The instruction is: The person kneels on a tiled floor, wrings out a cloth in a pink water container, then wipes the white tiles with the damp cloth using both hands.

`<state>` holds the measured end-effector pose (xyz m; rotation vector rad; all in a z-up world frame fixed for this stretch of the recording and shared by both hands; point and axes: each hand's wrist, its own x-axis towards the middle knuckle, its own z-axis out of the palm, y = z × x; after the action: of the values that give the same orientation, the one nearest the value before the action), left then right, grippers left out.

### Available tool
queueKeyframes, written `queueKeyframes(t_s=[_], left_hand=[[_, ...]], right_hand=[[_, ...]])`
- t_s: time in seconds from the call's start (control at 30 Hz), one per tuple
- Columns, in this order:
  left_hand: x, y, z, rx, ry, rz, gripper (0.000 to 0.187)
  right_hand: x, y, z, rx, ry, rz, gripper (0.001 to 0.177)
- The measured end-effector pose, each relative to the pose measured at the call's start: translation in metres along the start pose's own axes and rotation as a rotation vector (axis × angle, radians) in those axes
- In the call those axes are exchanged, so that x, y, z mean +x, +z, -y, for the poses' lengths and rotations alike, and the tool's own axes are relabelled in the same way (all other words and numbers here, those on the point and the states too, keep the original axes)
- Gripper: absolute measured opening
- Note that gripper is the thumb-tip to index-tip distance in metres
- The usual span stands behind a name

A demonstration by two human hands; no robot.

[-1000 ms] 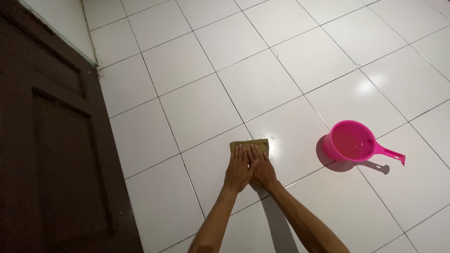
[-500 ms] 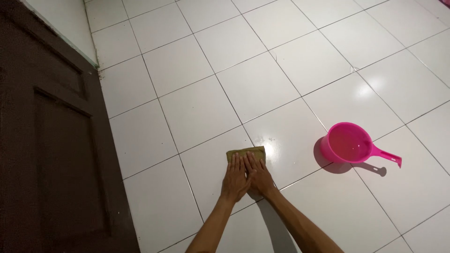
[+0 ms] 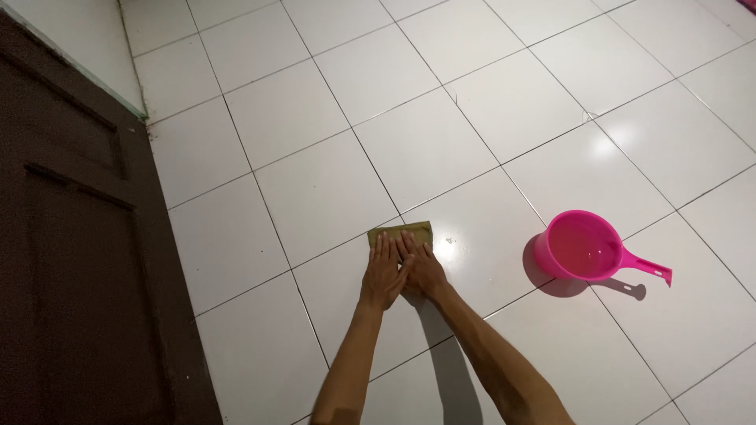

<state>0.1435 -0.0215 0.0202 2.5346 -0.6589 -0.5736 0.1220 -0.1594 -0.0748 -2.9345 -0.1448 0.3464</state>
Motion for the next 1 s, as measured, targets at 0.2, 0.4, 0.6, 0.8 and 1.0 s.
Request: queueKeyframes(t_s=[0.2, 0.4, 0.6, 0.8, 1.0], left_hand=[[-0.026, 0.012, -0.002, 0.001, -0.001, 0.02, 0.082], [-0.064, 0.06, 0.011, 0.113, 0.145, -0.194, 0.076], [-0.112, 0.069, 0.002, -0.01, 0.12, -0.11, 0.081], [-0.103, 0.066, 0.002, -0.007, 0.063, -0.067, 0.084], [-0.077, 0.039, -0.005, 0.063, 0.055, -0.118, 0.085]], right_hand=[[-0.025, 0.015, 0.008, -0.057, 0.003, 0.004, 0.099], [-0.078, 0.035, 0.031, -0.078, -0.019, -0.103, 0.086], [-0.12, 0.077, 0.04, -0.222, -0.059, -0.429, 0.087], [-0.108, 0.072, 0.034, -0.14, -0.114, -0.474, 0.081], [-0.065, 0.062, 0.02, -0.176, -0.036, -0.296, 0.089]])
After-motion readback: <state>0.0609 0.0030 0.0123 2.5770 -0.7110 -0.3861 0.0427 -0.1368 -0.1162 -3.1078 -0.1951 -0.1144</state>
